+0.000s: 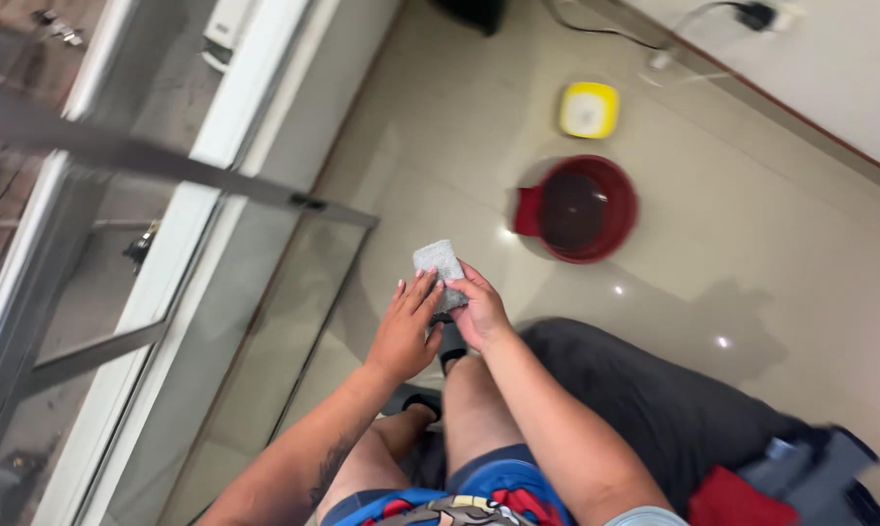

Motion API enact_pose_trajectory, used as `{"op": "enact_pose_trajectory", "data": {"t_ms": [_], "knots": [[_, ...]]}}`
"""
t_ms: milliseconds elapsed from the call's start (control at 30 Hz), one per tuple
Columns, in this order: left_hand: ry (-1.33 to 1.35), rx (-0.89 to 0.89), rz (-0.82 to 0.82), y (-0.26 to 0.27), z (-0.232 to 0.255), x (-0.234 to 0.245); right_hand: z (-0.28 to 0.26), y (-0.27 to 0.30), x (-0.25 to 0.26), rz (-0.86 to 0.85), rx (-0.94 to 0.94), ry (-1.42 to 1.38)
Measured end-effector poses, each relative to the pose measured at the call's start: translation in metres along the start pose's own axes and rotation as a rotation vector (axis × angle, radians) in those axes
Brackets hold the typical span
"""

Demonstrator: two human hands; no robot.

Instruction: The person cleans a glass window pane by applying a cloth in circular motions, rinsing the cloth in a bucket of water, and then wiping the lower portion of the glass while sitting on the floor.

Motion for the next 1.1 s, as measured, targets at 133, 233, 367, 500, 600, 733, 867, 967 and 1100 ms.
{"op": "enact_pose_trajectory", "data": {"t_ms": [133,233,367,500,600,733,867,967,1100], "knots": [[0.053,-0.029,-0.040,-0.058,0.058,-0.010,-0.073,0.031,0.005,0.089,0.064,-0.050],[0.085,-0.037,-0.030,-0.101,0.082,-0.025,-0.110,0.023,0.028,0.154,0.120,-0.074],[0.212,-0.035,-0.050,-0.154,0.087,-0.050,-0.147,-0.006,0.055,0.227,0.242,-0.135],[0.224,-0.071,-0.086,-0.215,0.080,-0.077,-0.188,-0.047,0.086,0.347,0.362,-0.177],[0.258,0.044,-0.165,-0.268,0.070,-0.083,-0.214,-0.067,0.108,0.460,0.404,-0.169],[0.208,0.025,-0.215,-0.327,0.030,-0.132,-0.269,-0.114,0.144,0.564,0.408,-0.188],[0.256,0.092,-0.232,-0.385,0.025,-0.167,-0.307,-0.168,0.198,0.635,0.421,-0.146],[0.297,0.186,-0.217,-0.411,0.016,-0.209,-0.322,-0.217,0.254,0.691,0.458,-0.050],[0.357,0.152,-0.113,-0.411,-0.024,-0.285,-0.352,-0.299,0.319,0.837,0.591,0.358]]}}
Point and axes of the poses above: each hand's wrist, its own y-axis away from the middle knuckle, its own x-axis out of the back of the hand, z = x × y, the point moved 4 cm from there along -y, towards the middle knuckle, and after that the axes turned 4 degrees about z, right-handed, at the moved point
